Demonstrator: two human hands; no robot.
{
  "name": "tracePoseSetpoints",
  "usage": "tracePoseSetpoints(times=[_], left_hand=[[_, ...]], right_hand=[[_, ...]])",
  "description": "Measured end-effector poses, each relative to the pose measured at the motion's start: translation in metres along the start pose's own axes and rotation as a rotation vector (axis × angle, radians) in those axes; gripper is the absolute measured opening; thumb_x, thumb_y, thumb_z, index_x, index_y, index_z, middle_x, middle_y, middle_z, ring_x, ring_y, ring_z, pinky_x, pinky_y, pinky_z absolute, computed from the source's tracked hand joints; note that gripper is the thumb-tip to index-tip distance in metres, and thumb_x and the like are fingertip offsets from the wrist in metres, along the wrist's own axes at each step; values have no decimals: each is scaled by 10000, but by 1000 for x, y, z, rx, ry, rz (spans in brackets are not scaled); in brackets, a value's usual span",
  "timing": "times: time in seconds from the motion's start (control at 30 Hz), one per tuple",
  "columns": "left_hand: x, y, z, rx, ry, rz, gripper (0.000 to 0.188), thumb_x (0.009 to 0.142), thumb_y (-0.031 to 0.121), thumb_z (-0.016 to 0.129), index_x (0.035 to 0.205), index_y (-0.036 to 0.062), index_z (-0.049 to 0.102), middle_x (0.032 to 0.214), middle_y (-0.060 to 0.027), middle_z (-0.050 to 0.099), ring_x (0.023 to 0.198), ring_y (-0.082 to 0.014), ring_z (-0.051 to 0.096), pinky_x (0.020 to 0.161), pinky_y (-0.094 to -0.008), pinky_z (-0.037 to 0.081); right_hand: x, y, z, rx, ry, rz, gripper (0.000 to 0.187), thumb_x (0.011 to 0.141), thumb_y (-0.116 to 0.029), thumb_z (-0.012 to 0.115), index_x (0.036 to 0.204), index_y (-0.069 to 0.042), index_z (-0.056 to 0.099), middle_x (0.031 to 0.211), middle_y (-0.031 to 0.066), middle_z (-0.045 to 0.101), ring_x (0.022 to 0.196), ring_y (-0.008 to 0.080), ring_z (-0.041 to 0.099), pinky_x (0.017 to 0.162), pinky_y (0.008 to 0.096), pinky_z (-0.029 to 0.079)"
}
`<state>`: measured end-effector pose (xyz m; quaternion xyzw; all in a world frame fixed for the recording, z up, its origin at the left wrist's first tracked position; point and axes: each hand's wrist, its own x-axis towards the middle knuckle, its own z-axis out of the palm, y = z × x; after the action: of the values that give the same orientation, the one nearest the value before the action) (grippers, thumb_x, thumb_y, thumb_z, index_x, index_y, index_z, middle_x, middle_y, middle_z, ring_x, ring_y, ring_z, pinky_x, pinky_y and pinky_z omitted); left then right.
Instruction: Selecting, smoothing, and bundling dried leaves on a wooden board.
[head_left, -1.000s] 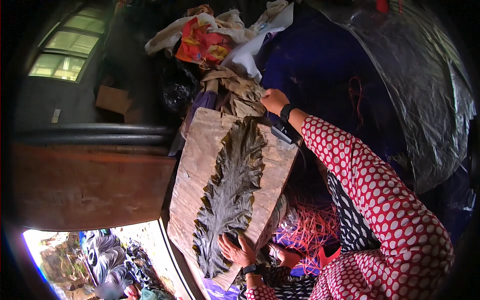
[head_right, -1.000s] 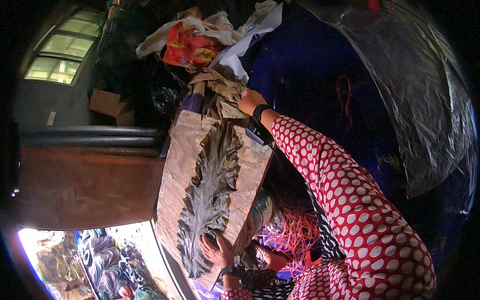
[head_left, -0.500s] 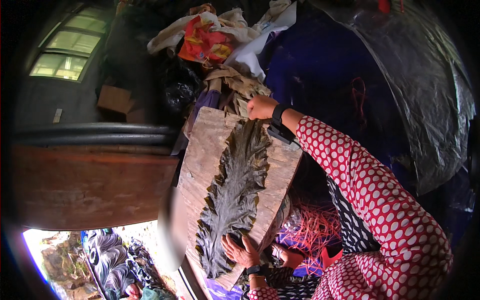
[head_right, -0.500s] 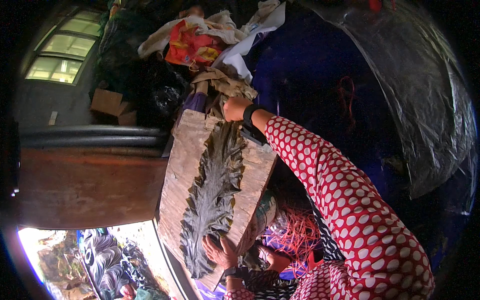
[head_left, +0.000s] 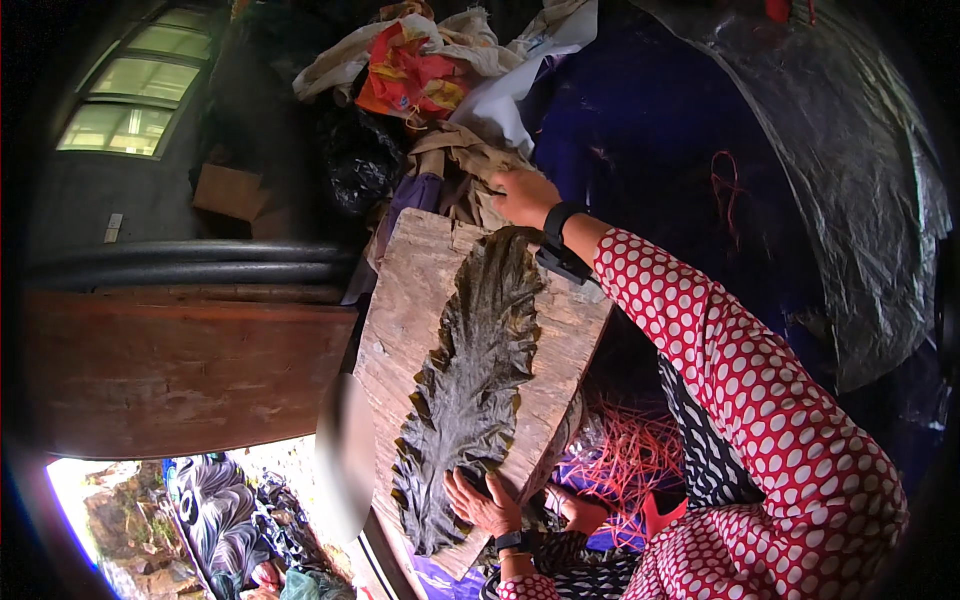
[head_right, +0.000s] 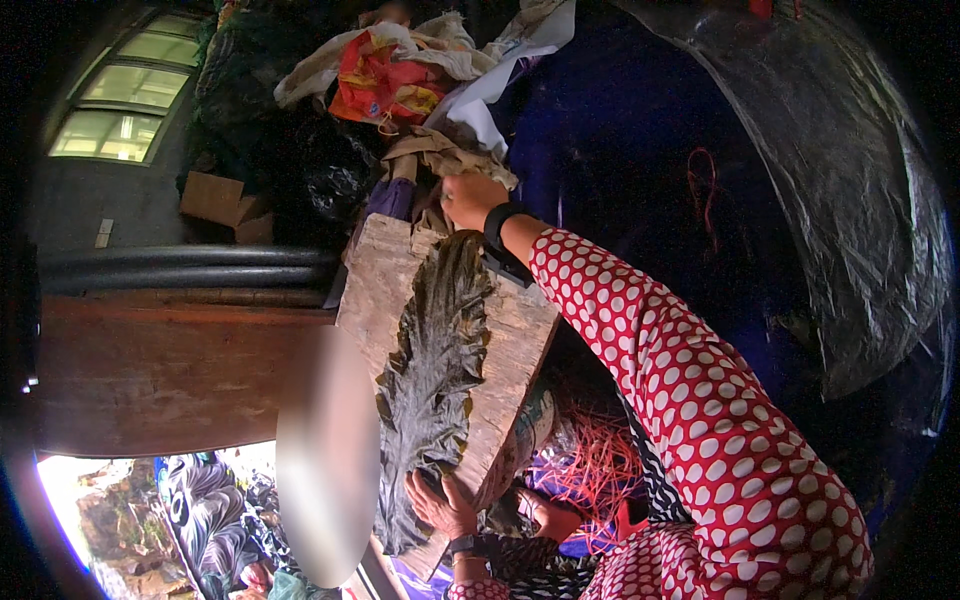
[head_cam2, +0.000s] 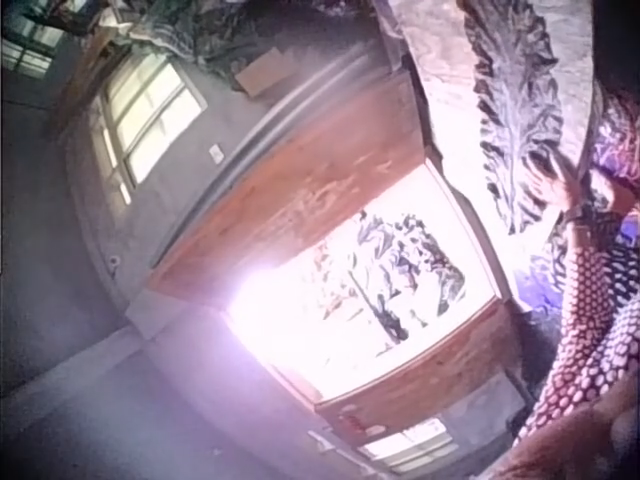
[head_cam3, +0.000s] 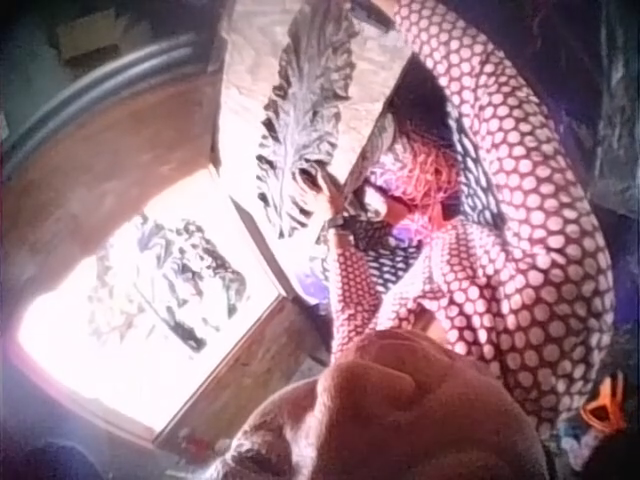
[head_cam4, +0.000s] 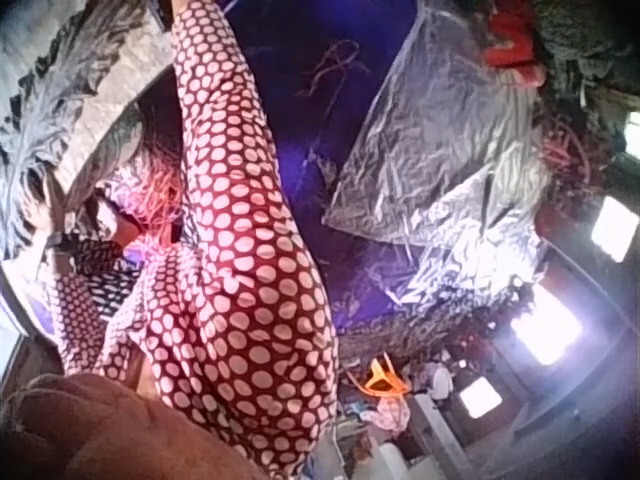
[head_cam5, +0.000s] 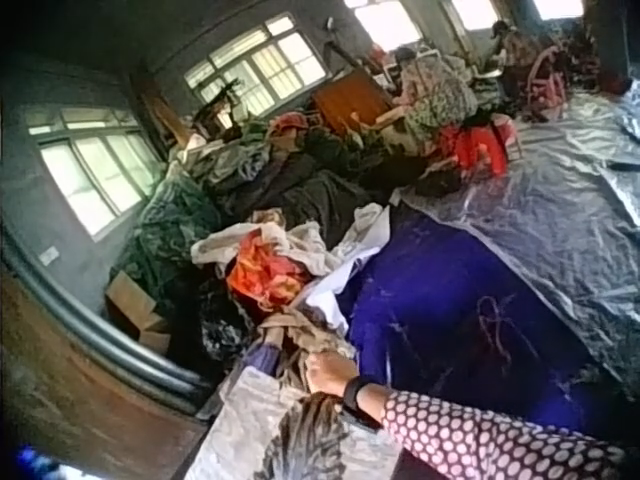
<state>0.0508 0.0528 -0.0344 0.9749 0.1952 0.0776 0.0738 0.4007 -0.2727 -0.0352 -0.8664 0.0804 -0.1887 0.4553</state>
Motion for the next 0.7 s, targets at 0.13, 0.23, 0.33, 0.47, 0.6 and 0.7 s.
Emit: tracePoseSetpoints(times=[0.13, 0.23, 0.33, 0.47, 0.6, 0.7], left_hand=[[-1, -6, -3, 18, 20, -8, 679, 881, 524, 485, 1404, 108, 368, 1492, -129, 311, 1395, -313, 244, 1101, -549, 141], [0, 4, -2, 13, 11, 1, 680, 883, 535, 471, 1404, 110, 367, 1489, -130, 316, 1397, -311, 243, 1096, -551, 149], [0, -1, -4, 21, 10, -9, 679, 882, 536, 468, 1405, 115, 365, 1491, -122, 314, 1399, -308, 239, 1096, -552, 148], [0, 1, -6, 10, 7, -31, 678, 880, 531, 471, 1407, 117, 364, 1496, -113, 309, 1403, -306, 231, 1101, -546, 140], [1, 4, -5, 12, -14, -31, 691, 874, 527, 477, 1409, 106, 356, 1499, -112, 303, 1405, -305, 227, 1112, -525, 122], [1, 4, -5, 23, -31, -32, 687, 877, 519, 476, 1407, 100, 355, 1497, -123, 303, 1404, -309, 226, 1113, -523, 119]], right_hand=[[12, 16, -37, 45, -710, 291, 394, 856, -416, 581, 831, -35, 677, 778, 109, 682, 681, 232, 677, 574, 387, 515], [2, 64, -32, 276, -946, 362, 572, 837, -564, 605, 901, -3, 693, 788, 83, 682, 684, 199, 674, 563, 356, 512], [-14, 58, -38, 197, -1104, 255, 798, 863, -635, 512, 1228, 73, 564, 1263, 237, 557, 1169, 316, 538, 982, 386, 410], [-21, 39, -49, 467, -1236, 285, 894, 878, -696, 394, 1434, 1, 321, 1514, 194, 248, 1390, 292, 269, 1098, 371, 276], [-10, 78, -11, 566, -1241, 416, 790, 900, -610, 452, 1453, -70, 287, 1529, 106, 239, 1253, 250, 462, 971, 356, 446], [-7, 85, 11, 635, -1187, 374, 743, 906, -568, 482, 1423, -54, 336, 1503, 122, 285, 1278, 252, 431, 1005, 361, 403]])
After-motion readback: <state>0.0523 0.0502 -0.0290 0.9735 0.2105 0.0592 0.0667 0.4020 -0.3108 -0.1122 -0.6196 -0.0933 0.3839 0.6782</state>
